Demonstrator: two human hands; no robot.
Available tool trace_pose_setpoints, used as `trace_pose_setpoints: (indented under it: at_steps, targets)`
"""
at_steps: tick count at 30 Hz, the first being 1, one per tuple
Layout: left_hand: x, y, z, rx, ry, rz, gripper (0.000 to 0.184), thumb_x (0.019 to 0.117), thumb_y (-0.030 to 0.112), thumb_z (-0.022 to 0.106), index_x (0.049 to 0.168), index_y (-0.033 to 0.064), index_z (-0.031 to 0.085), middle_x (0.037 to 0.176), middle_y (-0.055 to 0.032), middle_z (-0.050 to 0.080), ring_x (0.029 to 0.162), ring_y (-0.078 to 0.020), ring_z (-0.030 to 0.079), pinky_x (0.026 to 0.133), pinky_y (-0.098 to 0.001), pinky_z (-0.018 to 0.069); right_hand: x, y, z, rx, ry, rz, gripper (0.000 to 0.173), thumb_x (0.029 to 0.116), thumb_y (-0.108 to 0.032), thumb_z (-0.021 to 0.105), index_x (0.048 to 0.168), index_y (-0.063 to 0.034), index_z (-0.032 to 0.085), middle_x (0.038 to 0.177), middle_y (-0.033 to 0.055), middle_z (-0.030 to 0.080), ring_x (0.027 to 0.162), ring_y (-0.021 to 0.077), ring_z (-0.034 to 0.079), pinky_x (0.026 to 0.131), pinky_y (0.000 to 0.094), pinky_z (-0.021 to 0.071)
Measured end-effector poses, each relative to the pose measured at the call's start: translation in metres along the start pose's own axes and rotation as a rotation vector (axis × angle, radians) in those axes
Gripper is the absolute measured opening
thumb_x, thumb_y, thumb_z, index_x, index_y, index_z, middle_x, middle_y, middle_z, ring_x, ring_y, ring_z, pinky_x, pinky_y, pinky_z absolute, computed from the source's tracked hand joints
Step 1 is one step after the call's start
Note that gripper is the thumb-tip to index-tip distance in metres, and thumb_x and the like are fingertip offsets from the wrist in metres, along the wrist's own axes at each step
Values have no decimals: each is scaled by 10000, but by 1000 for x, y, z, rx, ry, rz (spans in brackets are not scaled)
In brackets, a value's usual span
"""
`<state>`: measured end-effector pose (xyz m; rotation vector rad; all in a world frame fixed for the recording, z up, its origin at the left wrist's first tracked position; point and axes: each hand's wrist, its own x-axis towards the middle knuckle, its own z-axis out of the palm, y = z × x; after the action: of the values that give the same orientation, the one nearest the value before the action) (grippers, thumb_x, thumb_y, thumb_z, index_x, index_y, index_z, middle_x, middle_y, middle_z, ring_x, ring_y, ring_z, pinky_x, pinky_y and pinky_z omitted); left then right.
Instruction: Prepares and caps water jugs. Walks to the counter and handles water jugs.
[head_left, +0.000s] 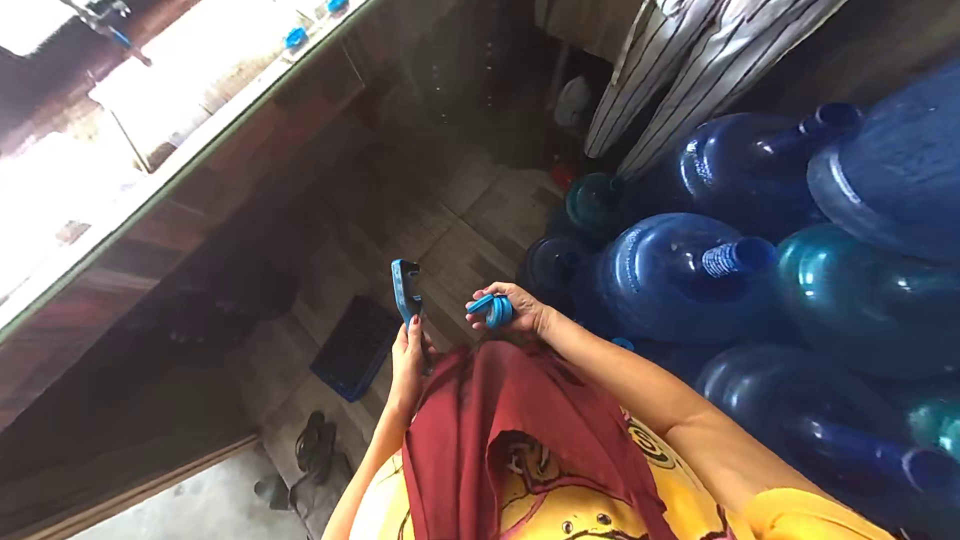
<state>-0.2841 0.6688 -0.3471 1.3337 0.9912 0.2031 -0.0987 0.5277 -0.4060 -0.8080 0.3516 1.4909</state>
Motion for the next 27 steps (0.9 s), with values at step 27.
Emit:
trace_pose_setpoints:
  at_steps: [27]
  targets:
    - [383, 211, 82, 170, -273, 105, 440, 1121, 295, 346, 1237, -75, 552, 749, -37, 602, 602, -89, 612, 596, -260, 563, 157, -382, 71, 465, 292, -385, 336, 1053, -351, 401, 1211, -85, 534, 1081, 163, 674, 936, 303, 704, 762, 432, 598]
